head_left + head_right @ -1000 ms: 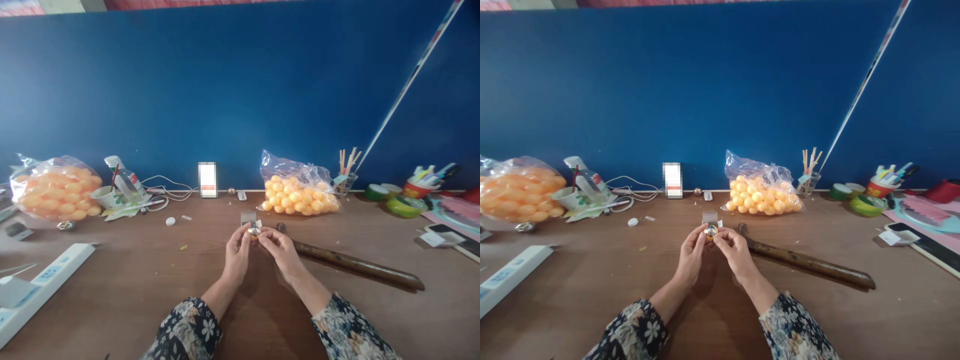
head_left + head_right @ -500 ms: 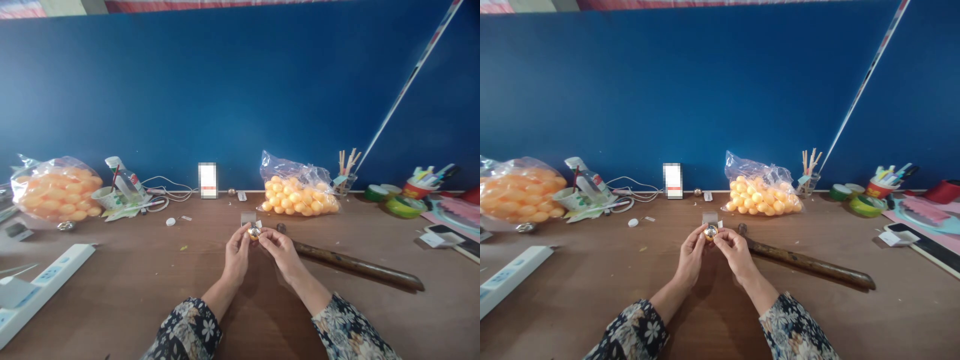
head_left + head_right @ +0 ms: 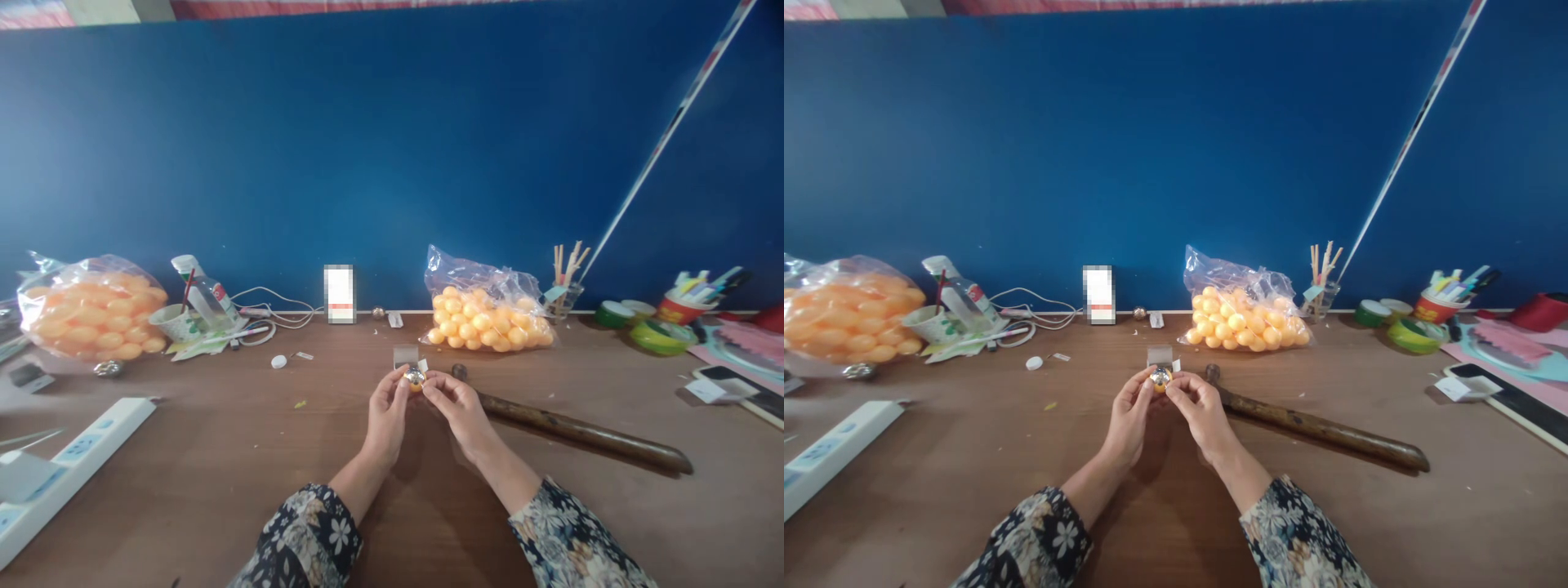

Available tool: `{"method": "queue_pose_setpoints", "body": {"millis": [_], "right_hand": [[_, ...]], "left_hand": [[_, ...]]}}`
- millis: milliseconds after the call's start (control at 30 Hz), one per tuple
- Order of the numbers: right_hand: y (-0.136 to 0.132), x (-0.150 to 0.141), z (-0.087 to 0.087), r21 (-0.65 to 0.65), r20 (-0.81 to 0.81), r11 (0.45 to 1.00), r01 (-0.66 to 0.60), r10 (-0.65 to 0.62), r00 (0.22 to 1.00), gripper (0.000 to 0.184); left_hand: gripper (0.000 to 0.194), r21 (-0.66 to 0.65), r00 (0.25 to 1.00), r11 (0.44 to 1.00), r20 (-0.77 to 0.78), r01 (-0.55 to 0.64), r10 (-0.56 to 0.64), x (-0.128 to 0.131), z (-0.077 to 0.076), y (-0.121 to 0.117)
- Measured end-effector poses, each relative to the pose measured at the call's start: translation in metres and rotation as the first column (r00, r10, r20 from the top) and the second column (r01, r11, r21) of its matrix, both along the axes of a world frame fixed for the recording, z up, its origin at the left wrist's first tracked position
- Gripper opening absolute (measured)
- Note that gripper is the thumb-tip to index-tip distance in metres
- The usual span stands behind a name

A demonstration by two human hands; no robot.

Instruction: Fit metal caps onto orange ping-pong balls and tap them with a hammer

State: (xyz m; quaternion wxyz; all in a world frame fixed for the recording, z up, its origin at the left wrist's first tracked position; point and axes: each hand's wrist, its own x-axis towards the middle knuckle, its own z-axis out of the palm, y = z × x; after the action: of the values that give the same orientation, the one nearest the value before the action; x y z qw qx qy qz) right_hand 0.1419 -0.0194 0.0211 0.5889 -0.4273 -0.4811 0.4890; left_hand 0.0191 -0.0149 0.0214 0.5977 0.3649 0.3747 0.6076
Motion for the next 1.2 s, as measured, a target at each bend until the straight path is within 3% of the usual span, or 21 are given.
{"method": "queue_pose_setpoints", "body": {"millis": [1200], "right_hand": [[-0.0012, -0.0011, 0.0014, -0.01, -0.024, 1.0, 0.008, -0.008, 1.0, 0.034]], "left_hand": [[0.041, 0.022, 1.0, 1.0, -0.022, -0.003, 0.003, -0.0002, -0.0044, 0.0015]]}}
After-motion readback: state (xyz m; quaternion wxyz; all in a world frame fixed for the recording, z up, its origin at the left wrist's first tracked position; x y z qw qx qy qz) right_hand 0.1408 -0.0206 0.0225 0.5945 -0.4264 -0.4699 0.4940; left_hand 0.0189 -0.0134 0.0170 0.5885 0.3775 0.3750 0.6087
